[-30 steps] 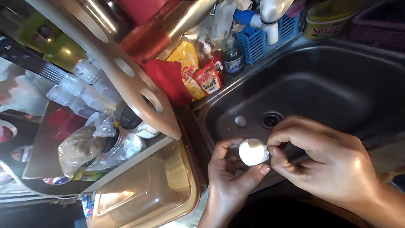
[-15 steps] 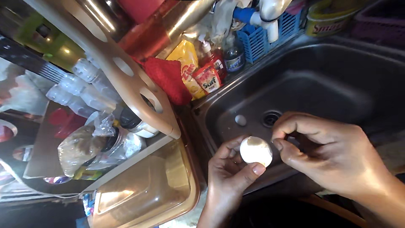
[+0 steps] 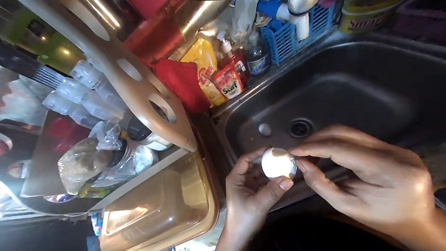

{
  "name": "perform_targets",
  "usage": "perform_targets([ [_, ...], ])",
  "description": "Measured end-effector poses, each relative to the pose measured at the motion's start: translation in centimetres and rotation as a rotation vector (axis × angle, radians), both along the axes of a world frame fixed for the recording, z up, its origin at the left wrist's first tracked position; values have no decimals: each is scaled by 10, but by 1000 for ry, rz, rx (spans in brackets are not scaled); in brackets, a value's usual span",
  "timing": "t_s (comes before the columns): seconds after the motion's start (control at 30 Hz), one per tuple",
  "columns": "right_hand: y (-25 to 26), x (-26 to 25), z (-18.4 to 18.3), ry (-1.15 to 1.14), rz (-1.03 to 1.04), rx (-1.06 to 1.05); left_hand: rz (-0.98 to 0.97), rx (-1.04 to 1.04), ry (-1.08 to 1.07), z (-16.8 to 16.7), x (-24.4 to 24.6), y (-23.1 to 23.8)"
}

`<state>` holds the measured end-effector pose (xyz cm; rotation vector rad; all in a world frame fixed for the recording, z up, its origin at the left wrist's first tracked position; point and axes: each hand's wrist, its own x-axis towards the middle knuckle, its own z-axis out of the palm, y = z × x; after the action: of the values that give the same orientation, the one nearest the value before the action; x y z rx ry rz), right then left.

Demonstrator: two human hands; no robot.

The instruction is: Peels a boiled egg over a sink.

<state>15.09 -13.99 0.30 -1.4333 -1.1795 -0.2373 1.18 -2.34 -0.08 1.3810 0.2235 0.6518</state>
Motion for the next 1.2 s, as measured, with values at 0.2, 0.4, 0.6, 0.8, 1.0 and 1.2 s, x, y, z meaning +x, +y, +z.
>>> perform_targets([
  [0.2,-2,0,1,-226,-116,-29,11,65,29,3,-2,0],
  [0.4,0,2,2,-283,-135,-38,-3,76,26,4,-3,0],
  [0.6,-1,5,5,155,79,-49,-61,-47,2,2,-4,1],
  [0.8,-1,12,-1,602,345,-60,-133,-146,-51,-3,-4,2],
  [1.0,-1,15,-14,612,281,-189,-97,-90,-47,-4,-3,1],
  [1.2,3,17,-27,503,239,-330,-76,-112,-69,-8,-3,1],
])
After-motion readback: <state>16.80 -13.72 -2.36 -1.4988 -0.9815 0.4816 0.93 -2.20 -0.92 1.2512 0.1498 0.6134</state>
